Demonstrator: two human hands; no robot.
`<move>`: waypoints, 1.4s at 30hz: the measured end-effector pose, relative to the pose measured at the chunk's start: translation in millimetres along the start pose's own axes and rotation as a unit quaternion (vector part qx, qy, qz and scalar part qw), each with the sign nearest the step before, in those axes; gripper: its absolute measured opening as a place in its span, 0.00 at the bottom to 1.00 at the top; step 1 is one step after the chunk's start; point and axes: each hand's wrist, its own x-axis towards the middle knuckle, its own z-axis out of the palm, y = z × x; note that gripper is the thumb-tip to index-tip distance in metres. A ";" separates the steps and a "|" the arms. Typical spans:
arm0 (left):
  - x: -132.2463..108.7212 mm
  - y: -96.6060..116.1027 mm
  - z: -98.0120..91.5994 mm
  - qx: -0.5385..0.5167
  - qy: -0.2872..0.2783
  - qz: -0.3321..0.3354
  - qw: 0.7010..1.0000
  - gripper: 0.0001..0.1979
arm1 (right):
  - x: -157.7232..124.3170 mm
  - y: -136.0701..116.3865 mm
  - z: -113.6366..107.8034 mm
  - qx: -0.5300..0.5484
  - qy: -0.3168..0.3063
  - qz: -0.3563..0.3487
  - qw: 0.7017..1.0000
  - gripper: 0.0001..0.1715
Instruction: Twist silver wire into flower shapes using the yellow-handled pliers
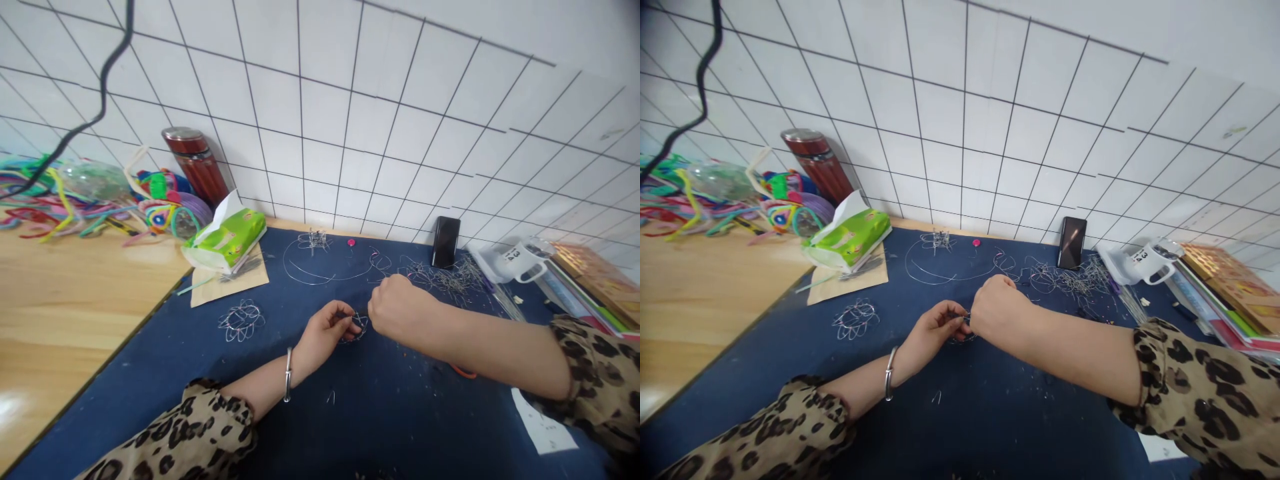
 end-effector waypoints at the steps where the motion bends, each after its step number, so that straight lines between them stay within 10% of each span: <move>1: 0.1 -0.1 -0.2 0.000 -0.001 -0.001 1.000 0.07 | -0.1 -0.1 0.5 0.000 0.002 -0.003 1.000 0.08; 22: 0.3 1.5 -1.4 0.019 -0.003 0.008 1.000 0.04 | -1.2 15.4 14.3 0.050 0.080 -0.009 0.995 0.04; 42: 3.8 10.7 -1.4 0.005 0.054 0.026 0.998 0.05 | -13.2 -12.0 101.3 0.204 0.256 0.167 0.930 0.08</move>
